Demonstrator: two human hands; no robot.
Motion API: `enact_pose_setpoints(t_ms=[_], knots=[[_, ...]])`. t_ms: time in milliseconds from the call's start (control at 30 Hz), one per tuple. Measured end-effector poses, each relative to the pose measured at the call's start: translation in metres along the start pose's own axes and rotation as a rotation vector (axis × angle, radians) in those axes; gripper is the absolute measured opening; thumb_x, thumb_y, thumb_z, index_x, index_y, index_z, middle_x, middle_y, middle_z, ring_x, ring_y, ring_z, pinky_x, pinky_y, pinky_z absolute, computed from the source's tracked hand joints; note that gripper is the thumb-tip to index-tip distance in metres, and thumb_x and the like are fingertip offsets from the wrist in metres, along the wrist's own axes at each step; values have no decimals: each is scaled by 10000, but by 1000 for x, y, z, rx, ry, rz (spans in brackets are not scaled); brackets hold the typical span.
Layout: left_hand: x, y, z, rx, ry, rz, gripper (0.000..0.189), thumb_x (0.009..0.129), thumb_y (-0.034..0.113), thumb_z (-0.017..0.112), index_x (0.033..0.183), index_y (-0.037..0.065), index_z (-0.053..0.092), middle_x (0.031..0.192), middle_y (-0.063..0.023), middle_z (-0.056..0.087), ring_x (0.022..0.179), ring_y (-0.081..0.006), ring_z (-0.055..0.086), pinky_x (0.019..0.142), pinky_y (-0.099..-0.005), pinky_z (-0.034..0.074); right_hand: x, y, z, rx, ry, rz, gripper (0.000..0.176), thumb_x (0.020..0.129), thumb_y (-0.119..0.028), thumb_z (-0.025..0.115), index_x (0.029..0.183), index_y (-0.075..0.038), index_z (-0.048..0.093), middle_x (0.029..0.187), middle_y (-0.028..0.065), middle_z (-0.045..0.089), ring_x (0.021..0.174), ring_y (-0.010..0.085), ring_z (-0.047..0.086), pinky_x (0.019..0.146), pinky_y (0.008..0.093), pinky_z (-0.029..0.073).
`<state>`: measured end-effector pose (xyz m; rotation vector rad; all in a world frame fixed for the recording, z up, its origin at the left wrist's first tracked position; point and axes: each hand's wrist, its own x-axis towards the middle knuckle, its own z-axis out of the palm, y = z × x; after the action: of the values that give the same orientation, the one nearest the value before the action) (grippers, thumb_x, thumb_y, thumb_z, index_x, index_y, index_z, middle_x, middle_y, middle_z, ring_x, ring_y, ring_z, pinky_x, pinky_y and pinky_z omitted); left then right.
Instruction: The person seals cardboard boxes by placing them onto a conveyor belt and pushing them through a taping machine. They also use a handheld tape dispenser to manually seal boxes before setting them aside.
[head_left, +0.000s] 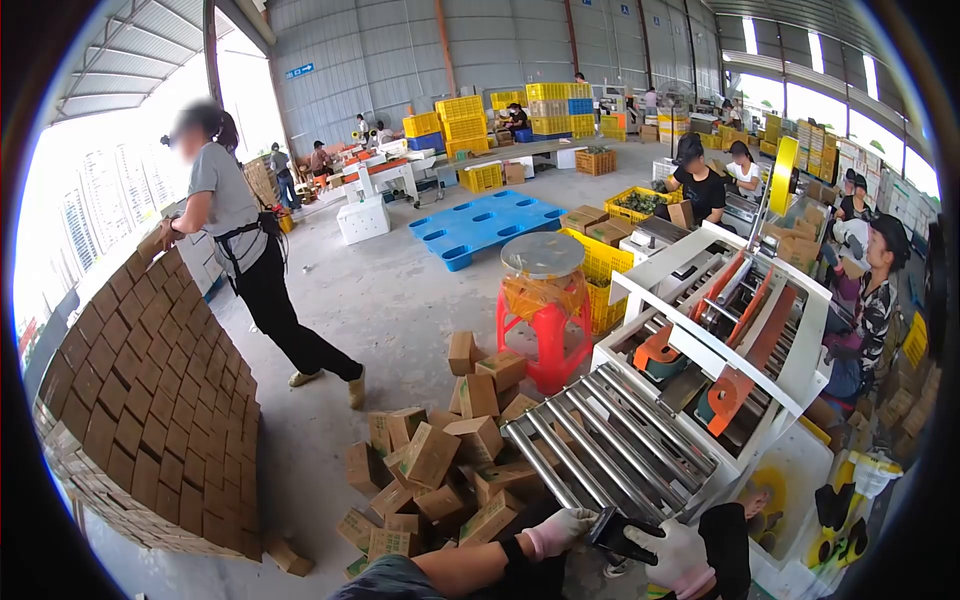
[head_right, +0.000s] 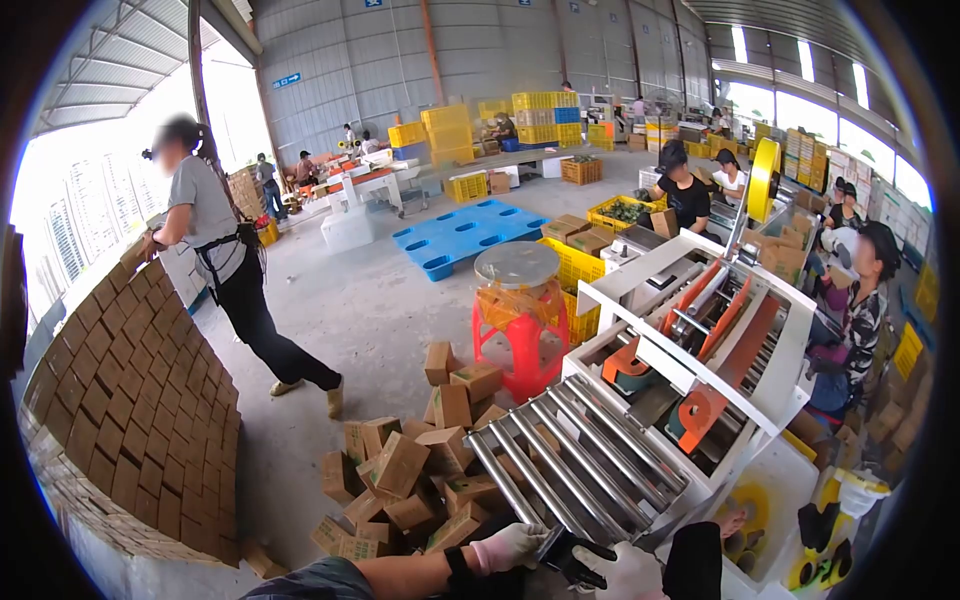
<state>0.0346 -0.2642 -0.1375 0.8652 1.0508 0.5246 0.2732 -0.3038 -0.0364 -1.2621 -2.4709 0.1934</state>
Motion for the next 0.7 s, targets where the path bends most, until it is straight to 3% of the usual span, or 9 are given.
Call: enact_pose_setpoints(t_ms=[167, 267, 300, 333, 433, 533, 700], knots=[[10, 13, -20, -53, 22, 129, 161, 994, 192, 566, 1004, 72, 672, 792, -1, 652, 631, -71, 587, 518, -219, 469, -7, 4, -9, 6, 0, 23, 544, 656, -200, 743, 1175, -355, 697, 733, 125, 543, 621, 326, 607, 549, 415, 493], [37, 7, -120, -180, 17, 233, 241, 1000, 241, 545, 1101, 51, 652, 879, -18, 686, 667, -109, 645, 519, -221, 495, -31, 34, -31, -94, -7, 18, 481, 635, -173, 731, 1096, -308, 719, 690, 130, 524, 605, 334, 571, 550, 430, 470], [13, 30, -128, 8, 124, 172, 243, 1003, 240, 535, 1107, 54, 653, 886, -19, 687, 661, -101, 638, 513, -215, 487, -47, 49, -35, -66, 28, 29, 477, 637, -173, 727, 1095, -307, 721, 685, 125, 517, 601, 334, 563, 549, 432, 464], [-7, 60, -127, 197, 228, 110, 246, 1006, 238, 525, 1113, 58, 654, 893, -21, 687, 654, -92, 632, 508, -208, 479, -60, 60, -37, -39, 63, 41, 474, 639, -172, 723, 1093, -307, 723, 680, 120, 510, 597, 335, 555, 547, 435, 459], [-16, 82, -118, 310, 210, 146, 247, 1011, 230, 507, 1110, 58, 655, 880, -14, 691, 636, -79, 620, 495, -202, 463, -71, 48, -60, 1, -101, 135, 423, 781, -93, 679, 1189, -203, 690, 885, 172, 596, 824, 355, 609, 714, 458, 477], [-4, 88, -110, 238, 241, 118, 277, 1015, 256, 529, 1083, 29, 670, 847, -23, 679, 657, -97, 630, 541, -212, 482, -69, 42, -57, 16, -57, 139, 458, 761, -34, 627, 1184, -198, 690, 825, 159, 547, 760, 367, 572, 671, 471, 448], [-4, 84, -107, 285, 203, 96, 264, 970, 27, 454, 1132, 23, 663, 931, -48, 706, 696, -97, 655, 562, -215, 499, -84, 53, -33, 56, -31, 144, 456, 752, -42, 626, 1180, -190, 684, 822, 157, 529, 748, 368, 563, 666, 463, 452]])
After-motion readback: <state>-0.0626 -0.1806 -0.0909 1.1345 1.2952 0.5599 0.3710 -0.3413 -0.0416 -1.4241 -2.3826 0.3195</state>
